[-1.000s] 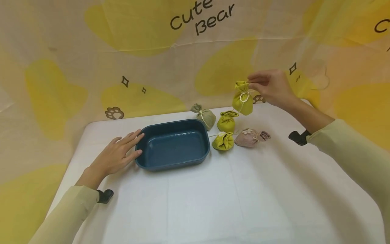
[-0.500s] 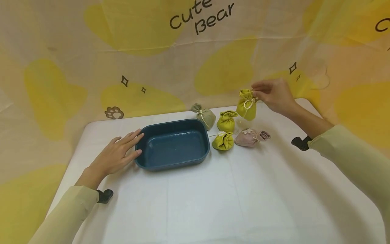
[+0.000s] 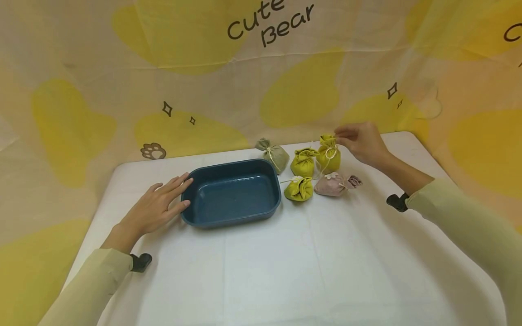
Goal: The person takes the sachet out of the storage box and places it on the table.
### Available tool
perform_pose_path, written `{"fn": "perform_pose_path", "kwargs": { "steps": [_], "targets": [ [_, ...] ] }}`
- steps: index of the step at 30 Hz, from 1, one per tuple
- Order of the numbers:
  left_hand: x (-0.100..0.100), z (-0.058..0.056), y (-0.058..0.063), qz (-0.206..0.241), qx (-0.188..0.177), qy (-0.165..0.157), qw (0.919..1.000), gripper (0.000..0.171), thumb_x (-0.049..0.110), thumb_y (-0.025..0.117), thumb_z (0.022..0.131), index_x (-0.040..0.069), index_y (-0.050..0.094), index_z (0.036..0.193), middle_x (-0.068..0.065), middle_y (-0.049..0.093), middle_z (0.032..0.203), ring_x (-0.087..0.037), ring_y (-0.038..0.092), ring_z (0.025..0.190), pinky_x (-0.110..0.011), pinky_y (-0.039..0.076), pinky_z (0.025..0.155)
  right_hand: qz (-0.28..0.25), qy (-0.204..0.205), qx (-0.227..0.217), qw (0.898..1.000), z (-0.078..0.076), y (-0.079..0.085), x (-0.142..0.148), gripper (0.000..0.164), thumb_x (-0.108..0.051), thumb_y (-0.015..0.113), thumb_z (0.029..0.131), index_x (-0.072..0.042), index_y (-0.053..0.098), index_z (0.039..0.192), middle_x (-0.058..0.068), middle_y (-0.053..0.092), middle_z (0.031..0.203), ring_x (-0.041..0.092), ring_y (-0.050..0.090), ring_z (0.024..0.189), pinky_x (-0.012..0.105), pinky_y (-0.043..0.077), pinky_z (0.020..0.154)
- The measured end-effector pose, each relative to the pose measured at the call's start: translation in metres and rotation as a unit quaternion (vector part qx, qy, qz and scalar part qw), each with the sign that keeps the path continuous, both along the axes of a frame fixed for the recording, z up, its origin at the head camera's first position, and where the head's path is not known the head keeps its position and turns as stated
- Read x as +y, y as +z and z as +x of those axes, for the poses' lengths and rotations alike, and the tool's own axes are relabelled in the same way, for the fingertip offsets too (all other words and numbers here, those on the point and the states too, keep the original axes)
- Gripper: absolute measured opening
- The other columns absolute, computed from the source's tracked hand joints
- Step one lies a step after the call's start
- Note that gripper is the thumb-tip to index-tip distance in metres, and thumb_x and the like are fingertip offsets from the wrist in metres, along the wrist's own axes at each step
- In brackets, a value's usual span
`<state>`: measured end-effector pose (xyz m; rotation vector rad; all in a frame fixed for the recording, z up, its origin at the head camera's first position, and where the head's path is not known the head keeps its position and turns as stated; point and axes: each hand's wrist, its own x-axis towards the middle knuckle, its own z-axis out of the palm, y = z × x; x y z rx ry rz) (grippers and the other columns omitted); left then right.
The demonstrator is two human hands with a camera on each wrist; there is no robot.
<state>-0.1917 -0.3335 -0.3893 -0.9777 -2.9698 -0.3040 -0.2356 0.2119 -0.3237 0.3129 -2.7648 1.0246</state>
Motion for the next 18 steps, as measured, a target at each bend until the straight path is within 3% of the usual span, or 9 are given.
{"fn": "perform_pose_path", "kwargs": {
  "steps": [4, 10, 14, 18],
  "targets": [
    [0.0, 0.0, 0.0, 0.002, 0.0, -0.002, 1.0, 0.063, 0.042, 0.052, 0.102, 0.012, 0.036, 0.155, -0.009, 0.031, 0.161, -0.034, 0.035, 0.144, -0.061, 0.027, 0.111, 0.007, 0.01, -0.002, 1.0, 0.002, -0.006, 0.0, 0.022, 0.003, 0.07, 0.089, 0.008, 0.071, 0.111, 0.023, 0.072, 0.106, 0.037, 0.07, 0.097, 0.039, 0.057, 0.084],
    [0.001, 0.0, 0.001, 0.005, 0.003, -0.005, 1.0, 0.063, 0.041, 0.052, 0.102, 0.012, 0.035, 0.156, -0.009, 0.031, 0.161, -0.035, 0.036, 0.143, -0.061, 0.028, 0.111, 0.02, 0.052, -0.013, 0.998, 0.003, -0.009, 0.003, 0.023, 0.003, 0.068, 0.091, 0.009, 0.069, 0.113, 0.025, 0.071, 0.107, 0.04, 0.069, 0.099, 0.049, 0.055, 0.088],
    [0.001, 0.0, 0.002, 0.006, 0.0, -0.009, 0.9999, 0.063, 0.041, 0.051, 0.102, 0.011, 0.035, 0.156, -0.01, 0.031, 0.161, -0.037, 0.037, 0.142, -0.061, 0.029, 0.11, 0.061, 0.059, -0.027, 0.996, 0.005, -0.005, 0.006, 0.029, -0.008, 0.068, 0.095, 0.006, 0.066, 0.12, 0.024, 0.069, 0.115, 0.042, 0.066, 0.106, 0.056, 0.05, 0.094],
    [0.004, -0.002, 0.006, 0.026, -0.007, 0.002, 0.9996, 0.062, 0.039, 0.05, 0.103, 0.009, 0.034, 0.156, -0.013, 0.032, 0.16, -0.041, 0.04, 0.139, -0.061, 0.03, 0.109, 0.12, 0.036, -0.026, 0.992, 0.006, 0.001, 0.011, 0.042, -0.023, 0.065, 0.098, 0.0, 0.06, 0.132, 0.023, 0.064, 0.127, 0.043, 0.06, 0.115, 0.062, 0.045, 0.095]
  ]
}}
